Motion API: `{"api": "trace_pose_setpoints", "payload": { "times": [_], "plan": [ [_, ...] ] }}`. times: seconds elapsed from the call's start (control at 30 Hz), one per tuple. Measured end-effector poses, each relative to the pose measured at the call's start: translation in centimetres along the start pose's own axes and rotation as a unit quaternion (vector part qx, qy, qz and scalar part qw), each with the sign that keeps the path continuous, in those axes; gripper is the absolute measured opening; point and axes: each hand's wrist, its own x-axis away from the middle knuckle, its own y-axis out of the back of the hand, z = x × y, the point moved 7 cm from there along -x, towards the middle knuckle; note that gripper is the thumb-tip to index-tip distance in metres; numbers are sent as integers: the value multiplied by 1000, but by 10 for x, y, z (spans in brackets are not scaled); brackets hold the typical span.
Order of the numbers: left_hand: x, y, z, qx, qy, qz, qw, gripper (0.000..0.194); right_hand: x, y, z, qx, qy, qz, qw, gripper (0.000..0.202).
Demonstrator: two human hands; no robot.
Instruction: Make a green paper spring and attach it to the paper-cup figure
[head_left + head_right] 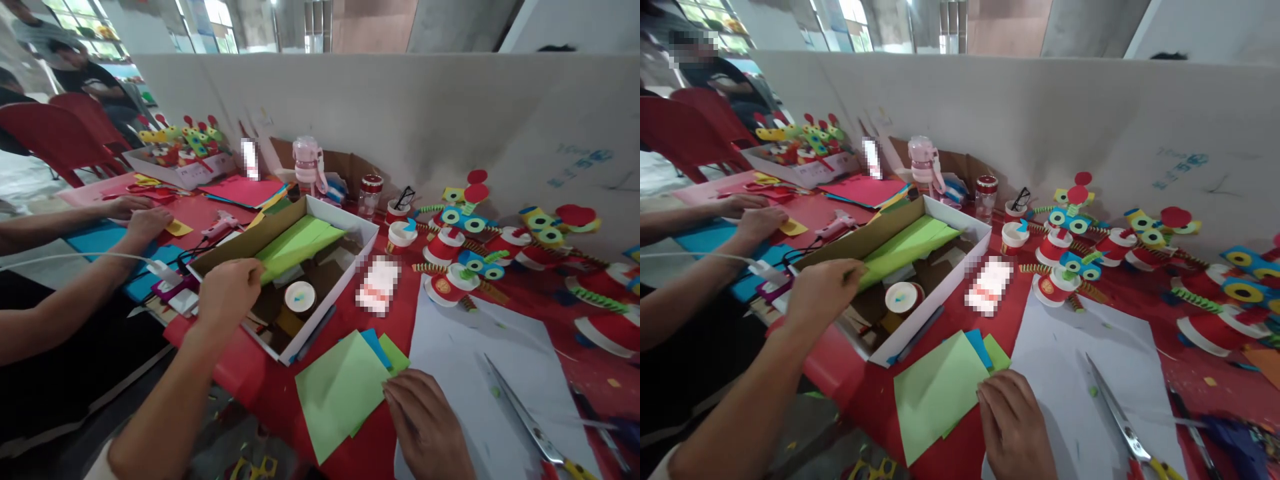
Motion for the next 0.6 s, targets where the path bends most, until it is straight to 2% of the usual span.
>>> {"api": "trace_pose_setpoints", "payload": {
  "times": [0.07,0.13,0.37,0.6],
  "plan": [
    [-1,13,12,-7,23,-69,997,28,-2,1,2,10,18,-14,1000,18],
    [-1,17,22,-14,25,-100,995,31,-4,1,5,18,34,-26,999,18],
    [-3,15,43,-6,33,-146,989,28,-19,-9,13,28,69,-36,997,17],
    [-5,29,56,12,70,-215,974,32,-30,-22,12,41,76,-43,995,16]
  ]
}}
